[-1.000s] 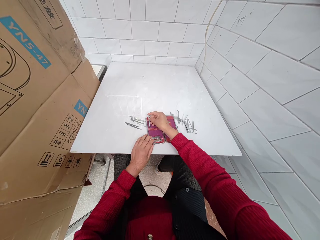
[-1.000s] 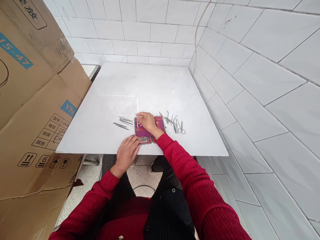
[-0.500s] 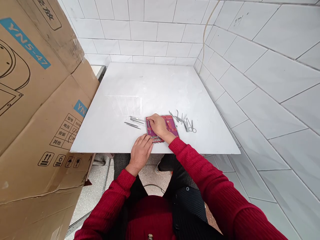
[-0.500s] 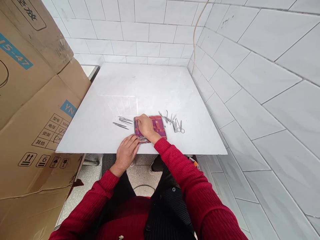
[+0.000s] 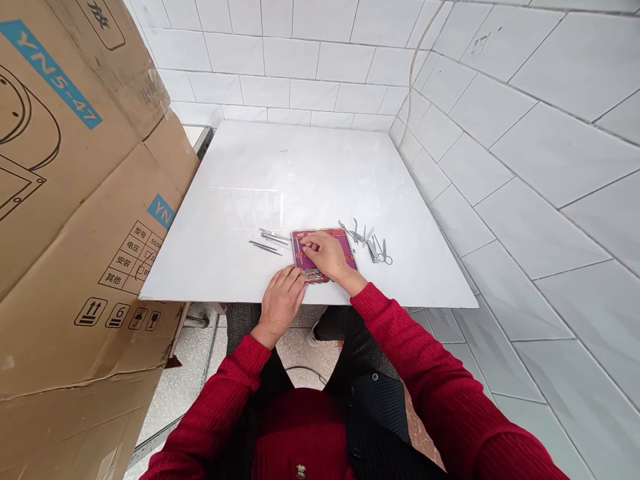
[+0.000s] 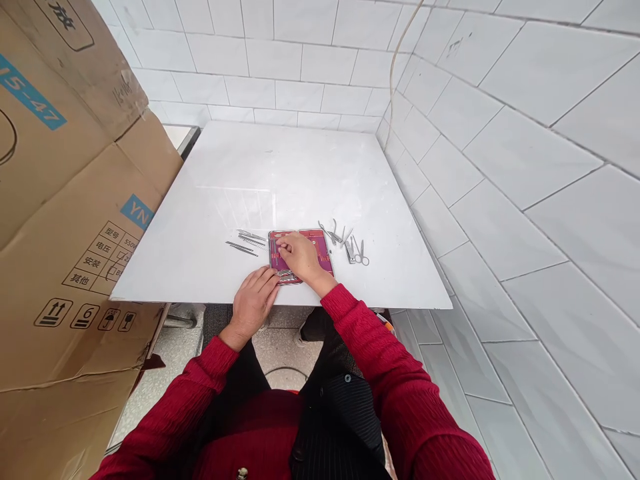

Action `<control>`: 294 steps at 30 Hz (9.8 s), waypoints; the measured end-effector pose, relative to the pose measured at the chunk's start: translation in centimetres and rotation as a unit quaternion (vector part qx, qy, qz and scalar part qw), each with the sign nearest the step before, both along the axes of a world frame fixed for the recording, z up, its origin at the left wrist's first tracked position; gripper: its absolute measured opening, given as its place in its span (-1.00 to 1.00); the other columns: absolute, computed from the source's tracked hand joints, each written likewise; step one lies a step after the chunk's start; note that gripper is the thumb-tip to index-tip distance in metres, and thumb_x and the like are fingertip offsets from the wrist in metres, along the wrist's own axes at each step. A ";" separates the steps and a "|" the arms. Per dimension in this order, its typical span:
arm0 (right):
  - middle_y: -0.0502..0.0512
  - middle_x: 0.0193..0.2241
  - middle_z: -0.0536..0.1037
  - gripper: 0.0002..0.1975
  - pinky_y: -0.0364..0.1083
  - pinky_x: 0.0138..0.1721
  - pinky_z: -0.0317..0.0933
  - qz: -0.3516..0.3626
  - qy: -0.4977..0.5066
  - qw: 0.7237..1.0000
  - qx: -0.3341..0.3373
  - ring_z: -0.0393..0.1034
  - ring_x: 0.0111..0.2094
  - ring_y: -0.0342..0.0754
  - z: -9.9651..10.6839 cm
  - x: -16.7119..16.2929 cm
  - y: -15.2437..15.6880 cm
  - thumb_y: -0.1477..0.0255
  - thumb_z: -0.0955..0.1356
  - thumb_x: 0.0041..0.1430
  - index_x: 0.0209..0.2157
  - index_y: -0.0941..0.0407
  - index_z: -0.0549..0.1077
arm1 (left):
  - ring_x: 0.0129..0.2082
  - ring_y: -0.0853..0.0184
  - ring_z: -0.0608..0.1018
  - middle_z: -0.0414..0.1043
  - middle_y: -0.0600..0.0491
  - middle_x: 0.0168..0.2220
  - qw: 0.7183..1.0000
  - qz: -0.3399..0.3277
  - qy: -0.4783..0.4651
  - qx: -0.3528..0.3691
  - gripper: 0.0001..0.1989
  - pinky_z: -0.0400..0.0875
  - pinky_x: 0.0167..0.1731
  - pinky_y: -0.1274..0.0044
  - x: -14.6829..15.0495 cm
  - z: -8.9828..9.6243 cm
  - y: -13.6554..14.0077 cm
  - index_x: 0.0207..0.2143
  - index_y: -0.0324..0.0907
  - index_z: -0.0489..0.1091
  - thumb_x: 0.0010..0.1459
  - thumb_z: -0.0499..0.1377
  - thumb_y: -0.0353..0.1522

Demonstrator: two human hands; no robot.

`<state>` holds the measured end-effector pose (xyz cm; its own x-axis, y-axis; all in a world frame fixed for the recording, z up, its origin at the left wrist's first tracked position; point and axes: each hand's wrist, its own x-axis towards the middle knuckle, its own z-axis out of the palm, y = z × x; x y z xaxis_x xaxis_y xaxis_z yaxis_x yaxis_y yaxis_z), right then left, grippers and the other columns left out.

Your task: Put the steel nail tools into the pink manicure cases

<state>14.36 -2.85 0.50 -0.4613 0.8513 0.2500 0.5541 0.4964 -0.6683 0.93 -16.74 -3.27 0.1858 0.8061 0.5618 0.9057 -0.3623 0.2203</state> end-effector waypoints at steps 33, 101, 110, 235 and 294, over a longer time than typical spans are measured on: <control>0.42 -0.18 0.65 -0.76 -0.03 -0.16 0.34 0.122 -0.392 0.905 0.110 0.57 -0.09 0.17 4.2 -11.1 -1.2 0.57 0.28 0.31 -0.16 0.24 0.60 | 0.00 0.15 0.57 0.58 -0.10 -0.11 1.000 -0.005 -0.005 0.013 -0.81 0.46 0.10 0.22 0.0 -0.4 -0.1 -0.07 -0.21 0.49 0.38 0.10 -0.40; 0.15 -0.17 0.60 -0.72 -0.08 -0.08 0.26 -0.045 -0.056 0.997 0.000 0.45 -0.18 -0.02 0.6 -1.4 0.9 0.55 0.26 0.29 -0.12 0.17 0.60 | 0.20 0.12 0.48 0.52 -0.09 0.09 1.000 -0.005 0.003 -0.002 -0.74 0.41 0.18 0.21 -0.1 0.0 0.0 0.06 -0.17 0.45 0.41 0.05 -0.39; 0.17 -0.07 0.52 -0.68 -0.05 -0.09 0.25 -0.025 -0.097 0.994 0.036 0.36 -0.02 0.03 1.2 -0.6 -0.8 0.52 0.25 0.35 -0.04 0.11 0.59 | 0.21 0.13 0.47 0.52 -0.10 0.09 1.000 -0.005 -0.010 -0.003 -0.72 0.41 0.18 0.21 0.0 -0.1 0.1 0.07 -0.15 0.44 0.41 0.05 -0.39; 0.18 -0.03 0.54 -0.67 0.19 0.19 0.22 0.162 0.062 0.985 0.021 0.38 0.08 0.10 -2.3 3.1 1.0 0.51 0.43 0.18 -0.01 0.03 0.61 | 0.21 0.12 0.47 0.51 -0.09 0.11 1.000 -0.003 -0.006 -0.015 -0.72 0.38 0.21 0.20 0.0 -0.1 0.1 0.09 -0.14 0.43 0.41 0.04 -0.39; 0.45 -0.19 0.64 -0.79 -0.03 -0.17 0.30 0.209 -0.433 0.855 0.193 0.58 -0.11 0.14 5.5 -12.5 -1.5 0.67 0.31 0.22 -0.21 0.26 0.59 | 0.03 0.15 0.56 0.58 -0.10 -0.09 1.000 -0.002 -0.005 0.018 -0.82 0.45 0.13 0.21 0.0 -0.4 -0.3 -0.07 -0.20 0.48 0.38 0.10 -0.42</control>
<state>1.90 -4.35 5.95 -0.8594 0.4982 -0.1152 0.4786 0.8630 0.1615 0.96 -17.02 -3.66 0.1824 0.7844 0.5928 0.9023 -0.3731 0.2160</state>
